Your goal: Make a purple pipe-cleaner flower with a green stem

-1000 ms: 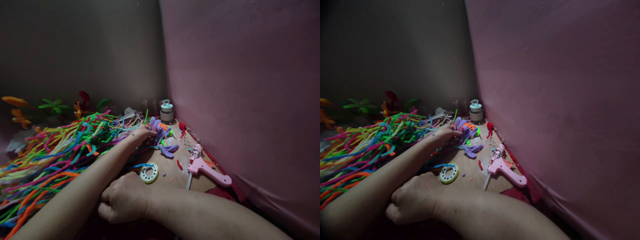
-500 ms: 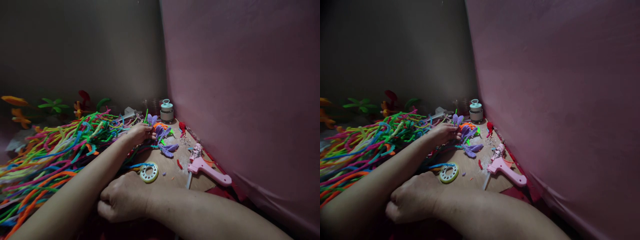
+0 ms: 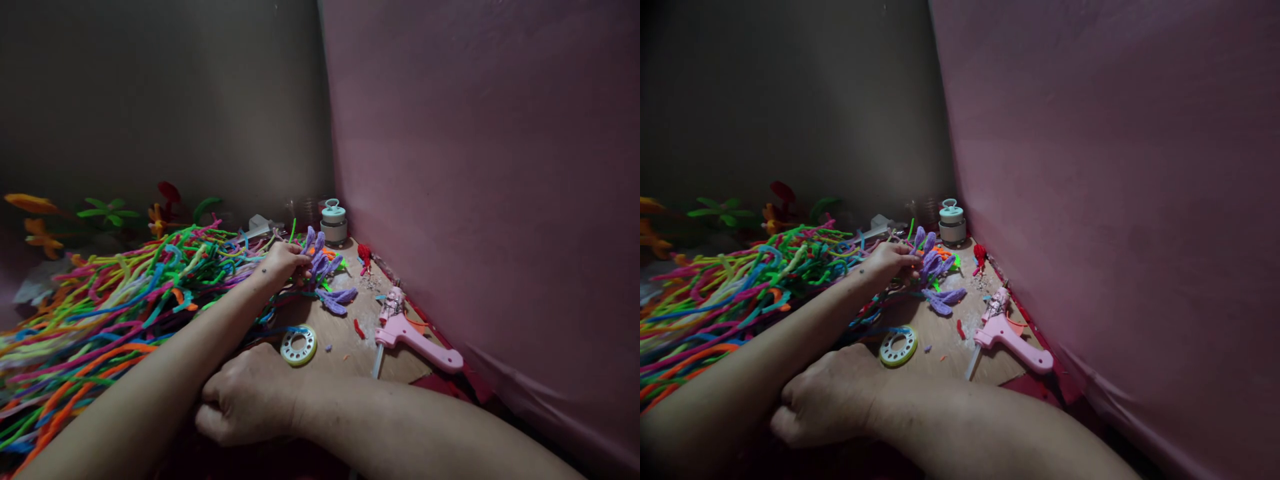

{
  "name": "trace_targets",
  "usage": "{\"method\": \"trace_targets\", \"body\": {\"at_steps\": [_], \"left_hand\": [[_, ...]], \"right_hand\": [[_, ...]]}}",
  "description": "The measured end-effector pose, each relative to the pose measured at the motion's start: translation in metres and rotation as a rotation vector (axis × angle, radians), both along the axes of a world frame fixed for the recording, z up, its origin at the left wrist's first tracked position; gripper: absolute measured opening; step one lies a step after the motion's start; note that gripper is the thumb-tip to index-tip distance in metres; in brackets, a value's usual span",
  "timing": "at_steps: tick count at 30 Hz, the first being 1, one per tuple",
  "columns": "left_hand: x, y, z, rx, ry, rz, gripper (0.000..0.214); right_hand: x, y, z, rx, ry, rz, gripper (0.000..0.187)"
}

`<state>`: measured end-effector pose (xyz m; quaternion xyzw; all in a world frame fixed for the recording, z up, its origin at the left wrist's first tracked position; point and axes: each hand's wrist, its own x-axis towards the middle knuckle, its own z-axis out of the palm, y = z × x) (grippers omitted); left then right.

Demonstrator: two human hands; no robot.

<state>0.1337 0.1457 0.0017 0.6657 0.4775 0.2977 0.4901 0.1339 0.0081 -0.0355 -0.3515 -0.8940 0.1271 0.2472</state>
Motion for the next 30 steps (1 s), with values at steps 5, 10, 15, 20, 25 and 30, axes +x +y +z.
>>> {"method": "trace_targets", "body": {"at_steps": [5,10,15,20,25,30], "left_hand": [[0.002,0.004,-0.011,0.034,0.156,0.017,0.017],[0.002,0.005,-0.015,0.214,0.255,0.059,0.014],[-0.002,-0.002,0.004,0.522,0.271,0.101,0.018],[0.005,-0.019,0.013,0.896,0.418,-0.06,0.02],[0.013,-0.026,0.0,0.916,0.597,-0.334,0.015],[-0.007,-0.034,0.025,0.854,0.557,-0.167,0.019]], "right_hand": [[0.0,0.0,0.0,-0.012,-0.001,-0.004,0.031],[0.001,0.0,0.001,-0.002,-0.003,0.011,0.031],[0.002,0.0,0.002,-0.016,-0.021,0.029,0.032],[-0.001,0.002,0.0,-0.033,-0.027,0.105,0.031],[0.001,0.002,-0.002,-0.025,0.025,0.181,0.03],[0.003,-0.002,0.005,-0.077,-0.032,0.131,0.028]]}}
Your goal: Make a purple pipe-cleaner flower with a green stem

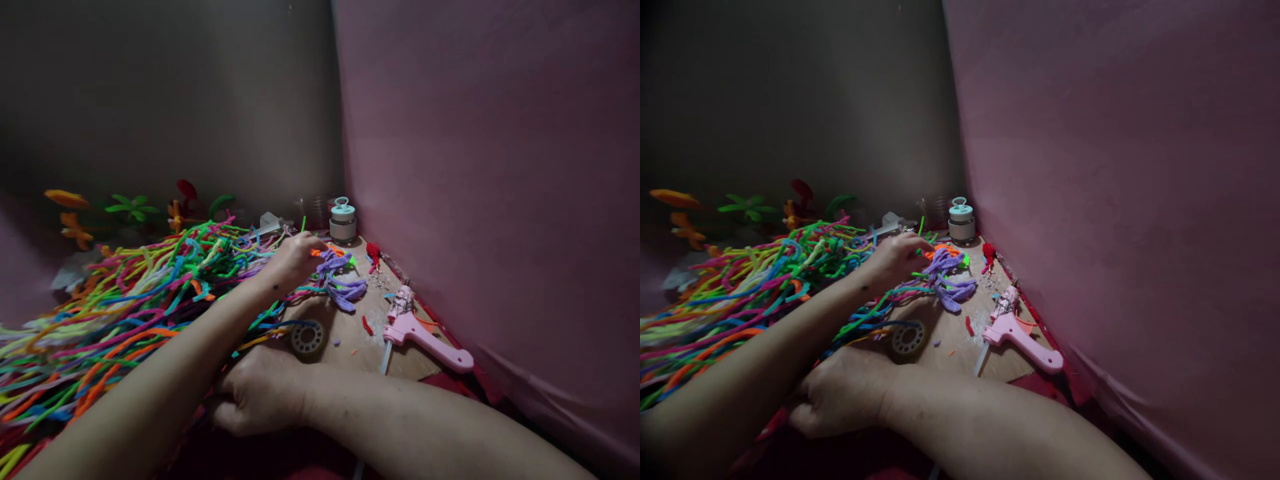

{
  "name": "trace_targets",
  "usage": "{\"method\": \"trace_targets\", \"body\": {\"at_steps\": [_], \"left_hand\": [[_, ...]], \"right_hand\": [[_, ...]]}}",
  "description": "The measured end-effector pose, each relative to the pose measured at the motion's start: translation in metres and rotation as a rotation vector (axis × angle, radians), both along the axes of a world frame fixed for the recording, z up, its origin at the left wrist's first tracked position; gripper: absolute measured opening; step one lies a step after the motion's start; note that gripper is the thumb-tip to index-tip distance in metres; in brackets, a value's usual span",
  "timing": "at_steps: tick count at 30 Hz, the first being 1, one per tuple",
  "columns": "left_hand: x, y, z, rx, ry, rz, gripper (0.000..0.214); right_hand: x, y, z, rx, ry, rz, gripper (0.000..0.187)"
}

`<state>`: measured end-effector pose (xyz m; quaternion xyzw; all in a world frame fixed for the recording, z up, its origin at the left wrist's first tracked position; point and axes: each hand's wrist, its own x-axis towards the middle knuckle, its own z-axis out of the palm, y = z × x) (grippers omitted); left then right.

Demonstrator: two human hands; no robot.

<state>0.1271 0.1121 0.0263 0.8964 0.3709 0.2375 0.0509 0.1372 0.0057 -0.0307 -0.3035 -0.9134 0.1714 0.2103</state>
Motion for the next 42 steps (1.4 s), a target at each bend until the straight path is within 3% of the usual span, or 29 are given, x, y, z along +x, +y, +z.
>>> {"method": "trace_targets", "body": {"at_steps": [3,5,7,9,12,15,17,20,23,27,34,39,42], "left_hand": [[-0.021,-0.022,0.027,-0.215,-0.173,0.025,0.017],[-0.037,-0.042,0.037,-0.278,-0.223,0.03,0.015],[-0.055,-0.063,0.04,-0.272,-0.264,0.063,0.014],[-0.076,-0.082,0.036,-0.232,-0.291,0.152,0.015],[-0.116,-0.106,0.022,-0.159,-0.273,0.327,0.018],[-0.16,-0.127,0.004,-0.115,-0.102,0.366,0.035],[-0.184,-0.14,-0.01,-0.04,0.06,0.36,0.053],[-0.205,-0.15,-0.03,-0.019,0.245,0.38,0.081],[-0.211,-0.142,-0.046,0.056,0.366,0.434,0.085],[-0.211,-0.104,-0.056,0.118,0.437,0.554,0.088],[-0.213,-0.045,-0.049,0.042,0.494,0.507,0.084],[-0.213,-0.016,-0.043,0.045,0.475,0.526,0.074],[-0.209,-0.007,-0.043,0.045,0.467,0.534,0.067]], "right_hand": [[0.0,-0.003,0.003,0.001,0.003,-0.028,0.027],[-0.001,-0.004,0.001,0.001,0.016,-0.041,0.029],[-0.002,-0.005,-0.002,-0.017,0.101,-0.071,0.029],[-0.003,-0.004,-0.004,-0.086,0.328,-0.139,0.028],[0.001,0.003,0.0,-0.392,0.798,-0.181,0.028],[0.012,0.017,0.012,-0.807,1.244,-0.197,0.022],[0.021,0.026,0.02,-1.131,1.426,-0.129,0.019],[0.034,0.037,0.025,-1.289,1.614,0.046,0.012],[0.042,0.041,0.025,-1.316,1.674,0.147,0.008],[0.047,0.041,0.023,-1.36,1.731,0.171,0.006],[0.045,0.041,0.019,-1.429,1.741,0.168,0.002],[0.042,0.038,0.022,-1.371,1.668,0.111,0.001],[0.038,0.033,0.026,-1.282,1.509,0.059,0.005]]}}
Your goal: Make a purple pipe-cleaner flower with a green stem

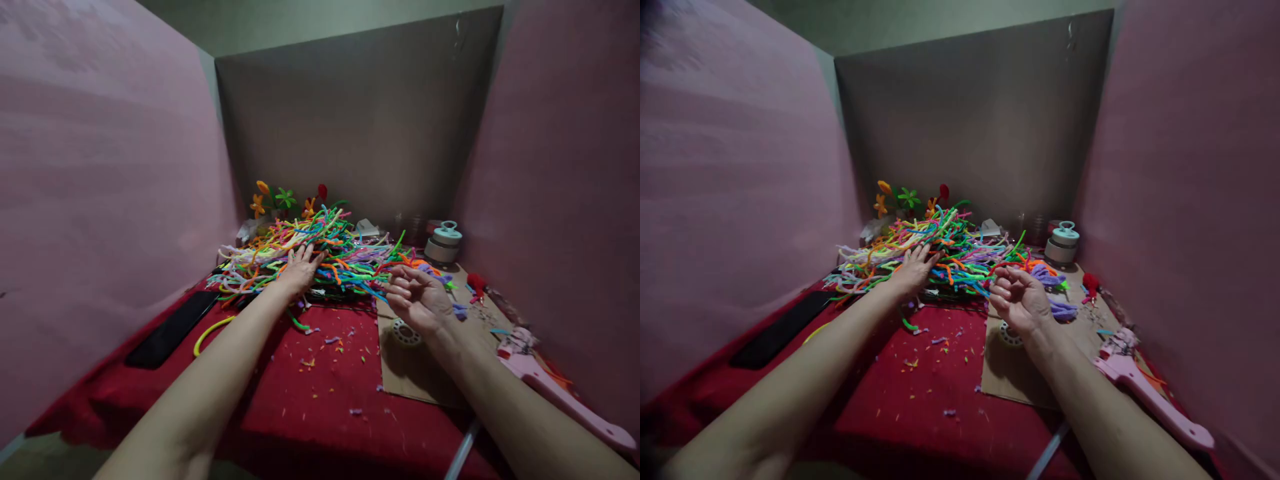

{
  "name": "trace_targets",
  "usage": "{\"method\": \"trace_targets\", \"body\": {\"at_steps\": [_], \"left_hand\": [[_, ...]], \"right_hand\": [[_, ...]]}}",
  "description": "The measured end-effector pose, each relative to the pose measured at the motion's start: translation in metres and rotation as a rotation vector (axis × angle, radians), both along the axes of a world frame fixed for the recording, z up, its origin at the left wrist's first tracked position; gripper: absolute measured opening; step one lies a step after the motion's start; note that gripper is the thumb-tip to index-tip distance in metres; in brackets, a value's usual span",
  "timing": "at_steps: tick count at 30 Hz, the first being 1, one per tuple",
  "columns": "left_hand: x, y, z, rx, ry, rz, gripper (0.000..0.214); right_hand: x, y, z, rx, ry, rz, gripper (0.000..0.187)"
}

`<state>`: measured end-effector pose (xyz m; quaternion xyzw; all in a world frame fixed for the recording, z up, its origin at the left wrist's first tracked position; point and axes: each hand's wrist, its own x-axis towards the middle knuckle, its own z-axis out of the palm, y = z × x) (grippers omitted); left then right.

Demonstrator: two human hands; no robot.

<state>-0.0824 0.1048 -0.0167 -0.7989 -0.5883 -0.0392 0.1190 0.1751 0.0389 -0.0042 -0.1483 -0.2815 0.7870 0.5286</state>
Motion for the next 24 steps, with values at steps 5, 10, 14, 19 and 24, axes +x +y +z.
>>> {"method": "trace_targets", "body": {"at_steps": [5,10,14,19,24], "left_hand": [[0.002,-0.013,0.005,-0.05,0.002,-0.05,0.076],[-0.009,-0.041,0.035,-0.165,0.005,-0.133,0.08],[-0.018,-0.061,0.062,-0.21,-0.036,-0.203,0.065],[0.005,-0.103,0.063,-0.095,-0.266,-0.193,0.034],[0.089,-0.157,0.028,-0.405,-0.648,-0.399,0.032]], "right_hand": [[-0.012,-0.028,0.013,0.356,-0.494,-0.002,0.007],[-0.01,-0.045,0.028,0.251,-0.048,0.22,0.012],[0.007,-0.029,0.029,0.097,0.181,0.079,0.016],[0.03,-0.004,0.027,0.163,0.312,-0.017,0.014],[0.023,0.006,0.025,0.184,0.064,-0.083,0.01]]}}
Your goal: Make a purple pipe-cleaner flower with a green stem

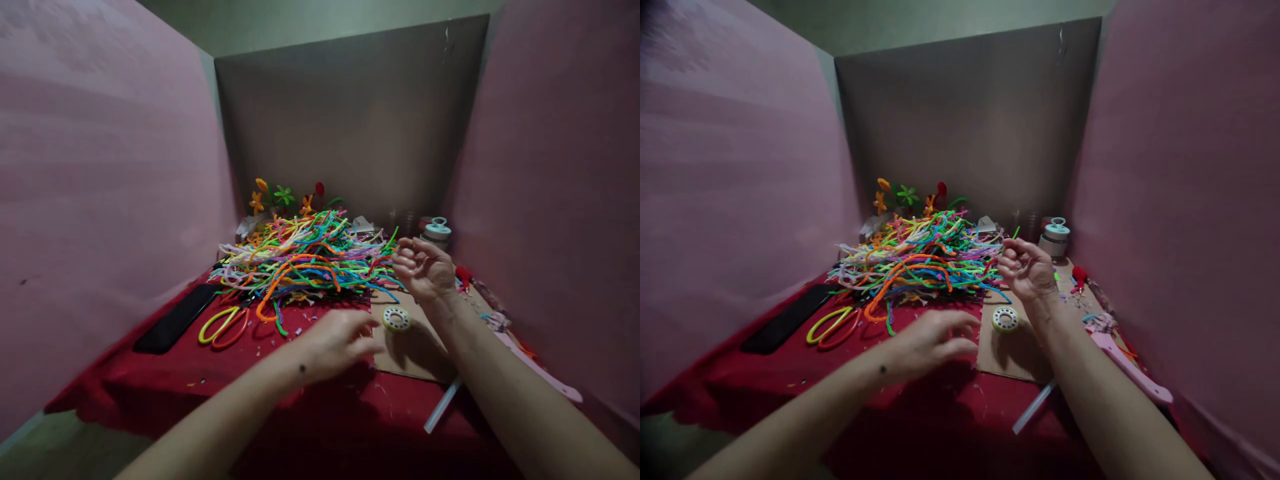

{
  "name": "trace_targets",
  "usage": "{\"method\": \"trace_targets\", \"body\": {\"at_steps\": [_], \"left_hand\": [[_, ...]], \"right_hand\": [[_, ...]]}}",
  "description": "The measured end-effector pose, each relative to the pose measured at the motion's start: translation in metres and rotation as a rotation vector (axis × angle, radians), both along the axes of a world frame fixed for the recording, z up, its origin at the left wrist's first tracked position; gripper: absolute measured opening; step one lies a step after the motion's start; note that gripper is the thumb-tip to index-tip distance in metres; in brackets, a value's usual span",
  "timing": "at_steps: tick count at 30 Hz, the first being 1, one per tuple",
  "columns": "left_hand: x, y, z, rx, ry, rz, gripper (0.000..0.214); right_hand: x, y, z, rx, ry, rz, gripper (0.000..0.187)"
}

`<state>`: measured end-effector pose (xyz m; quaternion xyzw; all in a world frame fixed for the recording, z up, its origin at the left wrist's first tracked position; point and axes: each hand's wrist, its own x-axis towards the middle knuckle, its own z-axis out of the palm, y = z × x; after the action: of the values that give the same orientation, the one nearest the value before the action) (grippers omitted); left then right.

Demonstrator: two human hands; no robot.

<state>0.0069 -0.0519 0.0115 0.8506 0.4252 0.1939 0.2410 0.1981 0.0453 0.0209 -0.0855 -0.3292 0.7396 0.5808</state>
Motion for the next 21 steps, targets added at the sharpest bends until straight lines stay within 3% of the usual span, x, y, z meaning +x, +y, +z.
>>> {"method": "trace_targets", "body": {"at_steps": [4,7,11,16,21], "left_hand": [[0.065,-0.012,-0.027,-0.16,-0.107,-0.057,0.036],[0.091,-0.007,-0.039,-0.19,-0.113,-0.02,0.027],[0.099,-0.004,-0.045,-0.197,-0.14,-0.013,0.026],[0.107,-0.01,-0.047,-0.366,-0.036,-0.05,0.035],[0.118,-0.015,-0.045,-0.287,0.035,-0.021,0.018]], "right_hand": [[-0.01,0.001,-0.002,-0.008,-0.096,-0.049,0.012],[-0.007,0.001,-0.004,0.011,-0.054,-0.055,0.011],[0.003,0.002,-0.006,0.028,-0.005,-0.059,0.007],[0.004,0.003,-0.006,0.077,0.002,-0.068,0.006],[-0.003,-0.011,0.001,0.19,-0.197,-0.222,0.01]]}}
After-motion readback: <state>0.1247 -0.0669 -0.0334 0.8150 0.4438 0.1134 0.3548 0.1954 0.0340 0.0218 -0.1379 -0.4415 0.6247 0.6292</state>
